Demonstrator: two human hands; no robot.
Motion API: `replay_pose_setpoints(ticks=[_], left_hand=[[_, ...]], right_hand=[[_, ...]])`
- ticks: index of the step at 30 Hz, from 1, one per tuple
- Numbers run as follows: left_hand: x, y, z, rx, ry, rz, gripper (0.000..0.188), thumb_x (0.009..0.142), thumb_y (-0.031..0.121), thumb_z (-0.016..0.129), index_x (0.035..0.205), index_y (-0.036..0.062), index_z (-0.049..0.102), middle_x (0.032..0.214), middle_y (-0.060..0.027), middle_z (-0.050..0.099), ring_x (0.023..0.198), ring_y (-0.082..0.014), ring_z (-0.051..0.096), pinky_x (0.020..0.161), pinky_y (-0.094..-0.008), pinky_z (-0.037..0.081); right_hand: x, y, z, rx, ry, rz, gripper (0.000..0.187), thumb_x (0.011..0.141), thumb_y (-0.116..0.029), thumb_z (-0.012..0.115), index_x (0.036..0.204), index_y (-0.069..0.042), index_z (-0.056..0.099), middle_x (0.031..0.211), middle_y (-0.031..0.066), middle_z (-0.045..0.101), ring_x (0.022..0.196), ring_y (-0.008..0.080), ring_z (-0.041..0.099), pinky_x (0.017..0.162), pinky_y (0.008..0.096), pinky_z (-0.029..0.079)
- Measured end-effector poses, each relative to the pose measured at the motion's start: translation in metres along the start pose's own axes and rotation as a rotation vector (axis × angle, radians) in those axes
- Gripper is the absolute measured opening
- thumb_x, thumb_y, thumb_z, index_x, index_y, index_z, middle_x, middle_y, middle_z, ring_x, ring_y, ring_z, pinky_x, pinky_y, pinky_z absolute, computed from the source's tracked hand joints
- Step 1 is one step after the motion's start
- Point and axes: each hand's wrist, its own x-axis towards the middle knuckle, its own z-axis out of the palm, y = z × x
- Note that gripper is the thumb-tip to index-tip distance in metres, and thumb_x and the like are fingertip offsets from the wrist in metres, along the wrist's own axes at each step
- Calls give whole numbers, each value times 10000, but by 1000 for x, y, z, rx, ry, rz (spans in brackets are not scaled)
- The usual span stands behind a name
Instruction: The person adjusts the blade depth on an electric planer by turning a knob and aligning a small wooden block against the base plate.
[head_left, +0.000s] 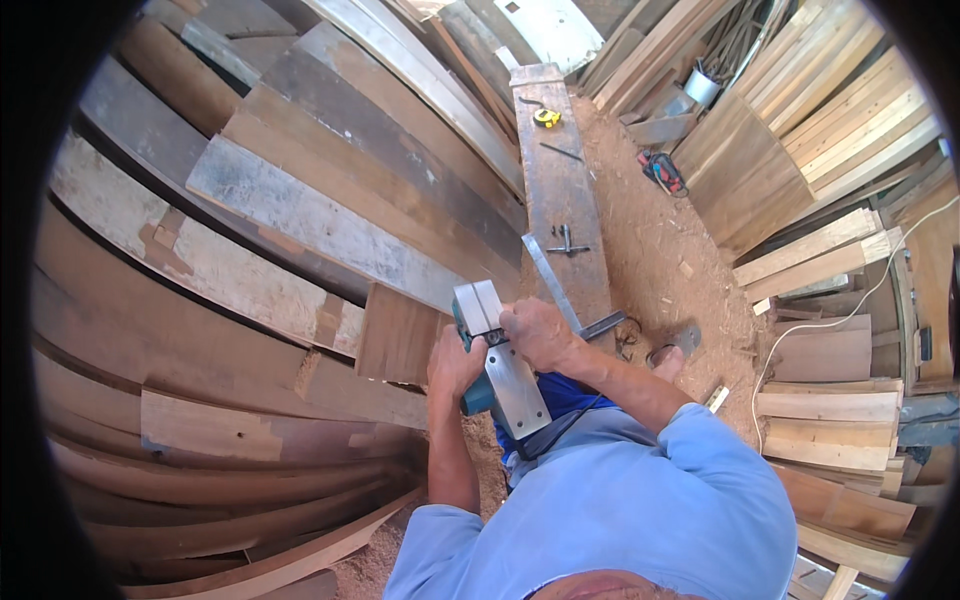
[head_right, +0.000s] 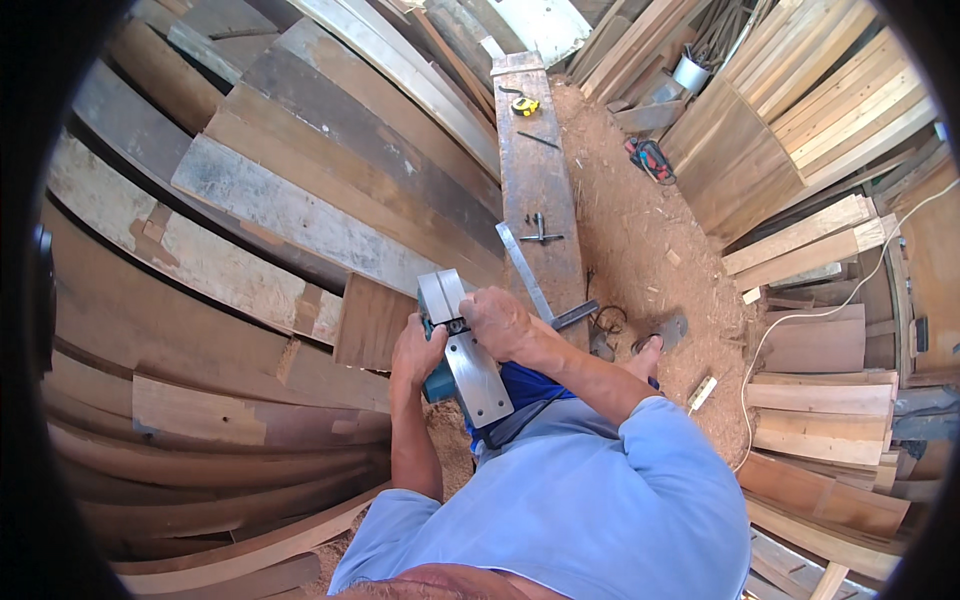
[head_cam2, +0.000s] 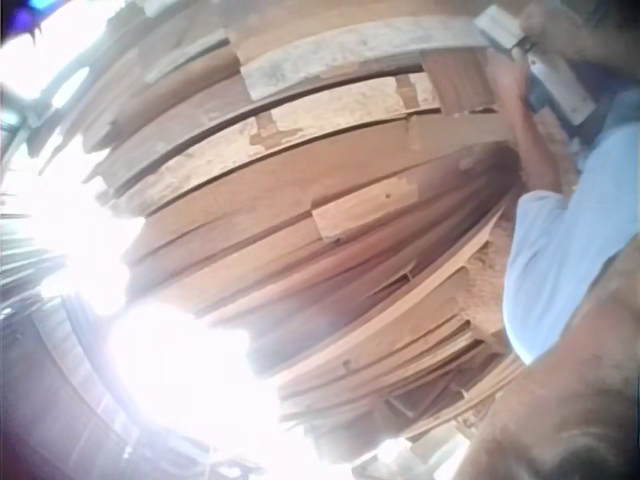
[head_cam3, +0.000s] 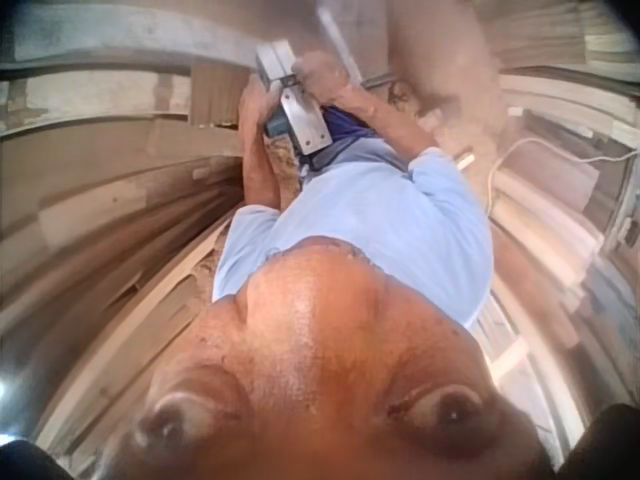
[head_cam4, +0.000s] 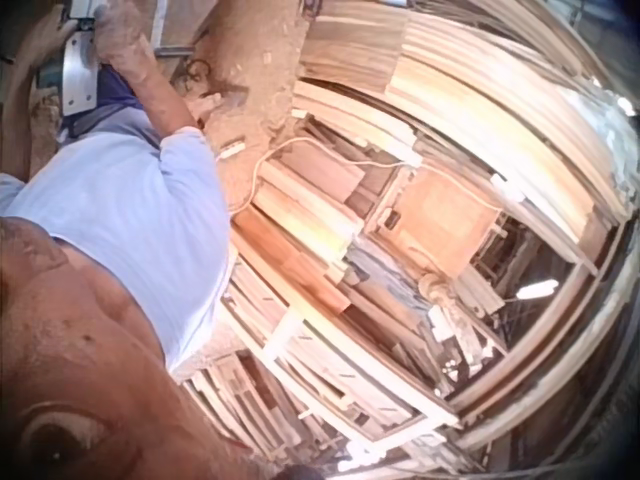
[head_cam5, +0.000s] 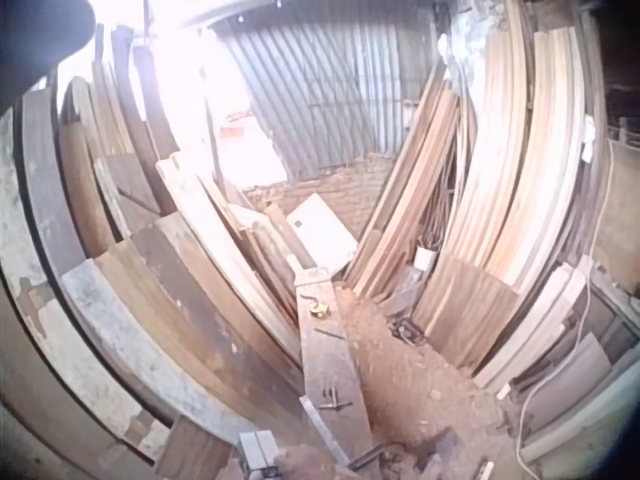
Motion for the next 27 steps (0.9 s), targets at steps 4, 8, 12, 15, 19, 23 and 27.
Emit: replay_pose_setpoints(ticks=[4, 8, 12, 15, 19, 23, 27], left_hand=[[0, -1, 1, -9, 3, 7, 581, 876, 399, 580, 1238, -54, 591, 1248, -338, 659, 1214, -496, 613, 1039, -552, 478], [1, -2, 1, -13, -4, 20, 601, 891, 387, 575, 1273, -76, 569, 1233, -366, 654, 1201, -511, 615, 1035, -543, 475], [2, -1, 2, -14, -3, -5, 599, 866, 391, 579, 1255, -65, 588, 1247, -344, 655, 1214, -497, 612, 1045, -548, 474], [1, 2, -3, -54, -10, 28, 608, 856, 387, 586, 1252, -74, 597, 1243, -355, 650, 1214, -508, 607, 1047, -552, 473], [12, -21, 15, -88, 57, 151, 573, 871, 384, 595, 1201, -83, 622, 1212, -359, 655, 1160, -522, 615, 1029, -563, 476], [7, -9, 5, -52, -15, 24, 607, 869, 404, 587, 1228, -84, 607, 1233, -362, 654, 1208, -514, 604, 1047, -549, 473], [3, -9, 4, -46, -2, 5, 623, 865, 400, 590, 1275, -69, 586, 1236, -348, 666, 1213, -508, 613, 1063, -547, 469]], right_hand=[[-2, 1, 4, 36, -11, 24, 89, 854, -98, 696, 888, -42, 636, 944, 206, 674, 917, 425, 674, 833, 516, 523], [1, 3, -2, 239, -146, 172, 110, 901, -120, 689, 930, -23, 645, 963, 193, 676, 966, 410, 678, 850, 496, 526], [0, -4, -12, 355, -110, 223, 135, 887, -108, 698, 993, -33, 662, 922, 199, 697, 921, 409, 692, 799, 481, 532], [-4, 12, -1, 445, -9, 114, 168, 870, -84, 690, 1033, -44, 685, 919, 202, 711, 897, 412, 695, 785, 469, 539], [-8, 28, 22, 366, 61, 101, 163, 862, -79, 669, 1017, -39, 699, 935, 202, 714, 909, 417, 693, 811, 472, 544], [-9, 16, 6, 406, 76, 207, 125, 870, -106, 668, 975, -41, 687, 900, 212, 697, 908, 426, 686, 801, 493, 539], [-11, 14, -5, 336, 96, 193, 105, 873, -92, 689, 960, -34, 696, 887, 220, 692, 898, 420, 687, 795, 492, 537]])
